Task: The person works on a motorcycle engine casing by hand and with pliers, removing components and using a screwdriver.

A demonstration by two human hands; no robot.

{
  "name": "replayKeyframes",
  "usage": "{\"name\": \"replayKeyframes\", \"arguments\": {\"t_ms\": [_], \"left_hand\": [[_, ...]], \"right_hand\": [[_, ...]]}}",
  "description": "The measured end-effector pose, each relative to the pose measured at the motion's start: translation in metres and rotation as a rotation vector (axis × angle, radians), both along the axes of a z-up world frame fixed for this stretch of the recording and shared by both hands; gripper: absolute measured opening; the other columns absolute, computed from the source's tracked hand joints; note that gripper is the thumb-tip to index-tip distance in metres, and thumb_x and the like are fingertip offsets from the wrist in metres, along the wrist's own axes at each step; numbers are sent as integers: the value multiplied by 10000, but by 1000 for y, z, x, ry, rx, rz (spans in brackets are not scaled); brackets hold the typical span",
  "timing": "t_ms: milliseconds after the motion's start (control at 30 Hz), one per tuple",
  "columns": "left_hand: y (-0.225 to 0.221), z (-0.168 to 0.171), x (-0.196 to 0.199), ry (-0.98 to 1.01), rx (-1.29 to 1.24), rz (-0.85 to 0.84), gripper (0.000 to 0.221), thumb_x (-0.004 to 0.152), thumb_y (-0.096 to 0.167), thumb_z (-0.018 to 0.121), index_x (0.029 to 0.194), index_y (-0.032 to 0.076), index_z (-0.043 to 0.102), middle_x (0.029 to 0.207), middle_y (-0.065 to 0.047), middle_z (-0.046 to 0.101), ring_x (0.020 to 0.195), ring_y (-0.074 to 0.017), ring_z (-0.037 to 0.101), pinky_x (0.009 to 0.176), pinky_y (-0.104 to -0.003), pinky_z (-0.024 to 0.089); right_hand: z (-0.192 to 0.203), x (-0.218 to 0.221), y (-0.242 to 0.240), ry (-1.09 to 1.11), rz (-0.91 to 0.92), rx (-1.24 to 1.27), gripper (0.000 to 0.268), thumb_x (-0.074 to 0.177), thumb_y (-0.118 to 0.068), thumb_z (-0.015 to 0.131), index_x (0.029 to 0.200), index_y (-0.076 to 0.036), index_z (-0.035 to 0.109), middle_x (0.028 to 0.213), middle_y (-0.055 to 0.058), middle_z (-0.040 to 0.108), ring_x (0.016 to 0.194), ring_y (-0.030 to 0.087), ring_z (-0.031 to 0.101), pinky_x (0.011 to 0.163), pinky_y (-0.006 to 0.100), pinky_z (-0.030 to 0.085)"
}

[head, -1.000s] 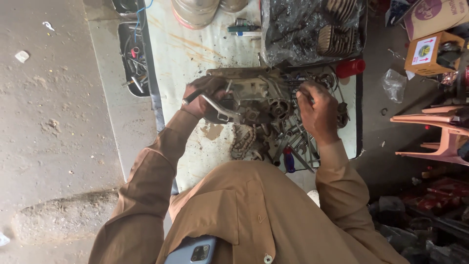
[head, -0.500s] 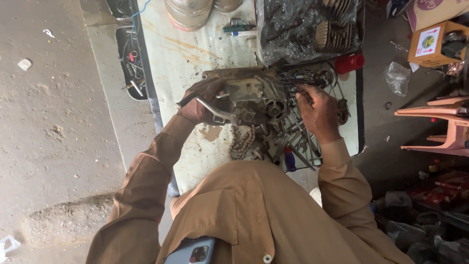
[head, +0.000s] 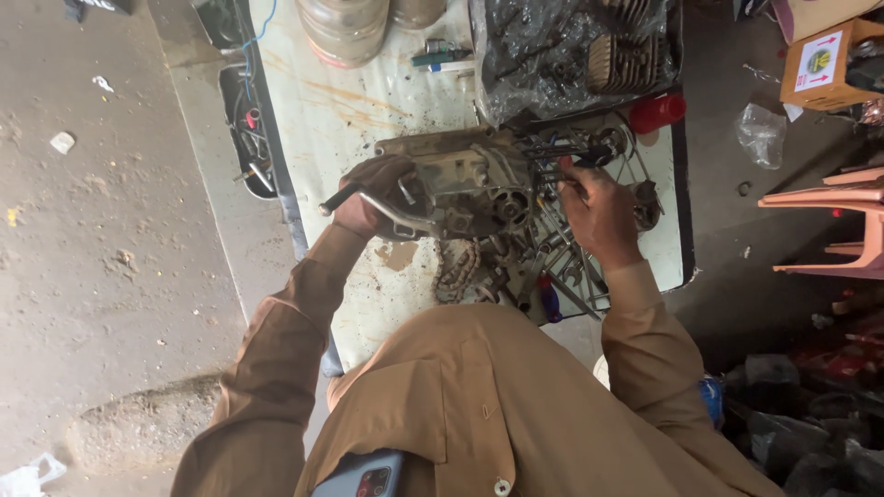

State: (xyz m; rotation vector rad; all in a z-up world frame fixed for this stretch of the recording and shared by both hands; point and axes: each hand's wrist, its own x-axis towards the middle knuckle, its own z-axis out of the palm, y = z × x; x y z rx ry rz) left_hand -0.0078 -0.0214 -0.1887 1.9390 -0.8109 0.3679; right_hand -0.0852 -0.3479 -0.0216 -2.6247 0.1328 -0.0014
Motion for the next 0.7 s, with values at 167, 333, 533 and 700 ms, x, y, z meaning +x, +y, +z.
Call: {"name": "replayKeyframes", "arguments": {"t_ms": [167,333,533,700], "left_hand": [[1,3,1,-141,212,28,677,587,427,941,1169,182,696,1161,-125,732,1075,-339,720,913,-445,620],[-6,-14,1,221,36,-77,465,944,320,756,1340,121,618,1315,-143,688,1206,-339,684,1053,-431,580],[-4,-24,-7,224,332,174,260,907,242,710,1153,171,757,1183,-102,753,1093,-349,702,939,-459,575],[-10,-4,-12,304,55,205,200,989,237,718,1113,86,761,1147,-148,745,1088,-349,704,944,-425,581]], "right_hand": [[-3,-6,-10,-16,-16,48,269,996,-151,665,1187,33,710,1082,222,738,916,320,759,749,372,590],[-6,-13,-18,55,-72,12,286,969,-168,671,1196,-2,728,1031,232,740,851,357,744,710,412,566],[-12,-26,-35,5,-22,8,290,996,-209,663,1203,-16,727,998,245,731,828,375,727,729,419,555],[-11,-37,-43,75,-85,-4,304,986,-226,652,1218,-45,726,915,225,728,779,360,729,689,425,544]]}}
